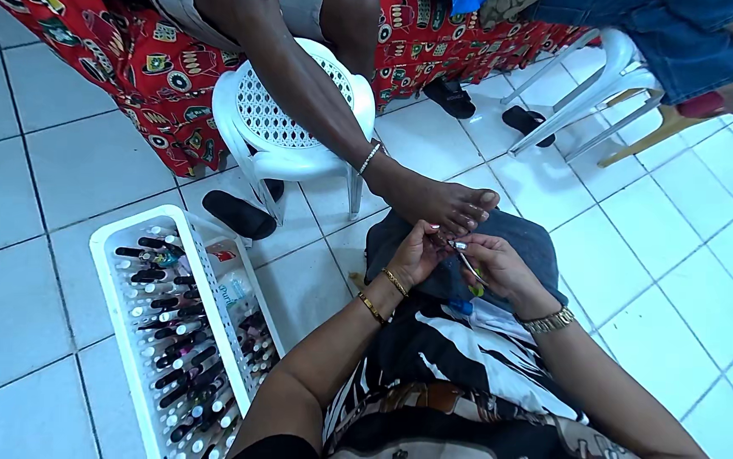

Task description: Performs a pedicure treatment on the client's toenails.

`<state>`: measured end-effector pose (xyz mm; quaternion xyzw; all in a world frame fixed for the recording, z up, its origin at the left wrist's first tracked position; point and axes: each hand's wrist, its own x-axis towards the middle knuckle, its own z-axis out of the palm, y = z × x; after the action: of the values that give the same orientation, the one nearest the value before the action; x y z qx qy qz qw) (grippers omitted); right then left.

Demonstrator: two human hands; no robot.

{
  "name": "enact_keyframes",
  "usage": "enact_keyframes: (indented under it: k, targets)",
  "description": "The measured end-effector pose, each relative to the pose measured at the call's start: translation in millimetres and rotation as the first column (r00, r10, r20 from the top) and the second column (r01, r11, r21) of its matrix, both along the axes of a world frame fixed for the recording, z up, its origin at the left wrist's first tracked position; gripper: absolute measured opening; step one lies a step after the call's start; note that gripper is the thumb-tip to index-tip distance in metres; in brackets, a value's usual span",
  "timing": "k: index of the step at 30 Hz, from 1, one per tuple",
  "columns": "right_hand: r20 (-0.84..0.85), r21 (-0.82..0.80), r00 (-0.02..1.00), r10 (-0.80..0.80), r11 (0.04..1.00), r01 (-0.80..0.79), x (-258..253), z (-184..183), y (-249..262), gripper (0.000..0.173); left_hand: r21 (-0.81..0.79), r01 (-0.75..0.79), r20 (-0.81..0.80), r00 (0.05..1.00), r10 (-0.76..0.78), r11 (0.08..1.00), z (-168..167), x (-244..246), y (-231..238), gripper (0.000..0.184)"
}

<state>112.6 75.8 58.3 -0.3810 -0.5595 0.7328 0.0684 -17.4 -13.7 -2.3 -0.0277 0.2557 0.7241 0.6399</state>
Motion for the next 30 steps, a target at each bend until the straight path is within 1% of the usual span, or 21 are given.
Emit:
enact_keyframes:
  k: [4,7,13,17,19,25,30]
  targets:
    - [-0.041,0.008,0.997,0.068,0.998,-0.067,3.5,-4.0,5.2,0.029,-0.005,0.004,0.003,1.000,-0.004,1.000,0.3,-0.5,-0.3,0.029]
    - [-0.033,0.037,0.995,0.092,0.995,-0.091,3.6,-2.9,7.5,0.030,-0.009,0.000,-0.037,0.999,0.000,1.000,-0.8,0.3,0.1,0.030]
    - [0.007,-0.009,0.999,0.047,0.999,-0.047,-4.2,2.0,7.2,0.031,-0.007,0.003,-0.032,0.999,-0.004,1.000,0.6,-0.9,-0.3,0.028]
    - [-0.018,-0.027,0.989,0.148,0.989,-0.148,-1.4,-1.9,16.1,0.031,-0.009,0.010,-0.023,1.000,-0.010,1.000,-1.0,-1.0,-0.4,0.028]
    - [-0.028,-0.012,0.984,0.174,0.985,-0.174,0.4,-3.2,19.7,0.031,-0.009,0.010,-0.030,0.999,-0.011,1.000,-0.4,-1.1,-0.5,0.029]
    - [-0.011,-0.026,0.986,0.164,0.986,-0.164,-3.8,-0.4,21.9,0.031,-0.022,0.006,-0.031,1.000,-0.007,1.000,1.7,-0.5,-0.9,0.026]
    - [-0.052,-0.059,0.950,0.307,0.949,-0.310,-0.8,-5.8,38.2,0.032,-0.041,0.008,-0.027,1.000,-0.009,0.999,1.9,-0.6,-1.3,0.025]
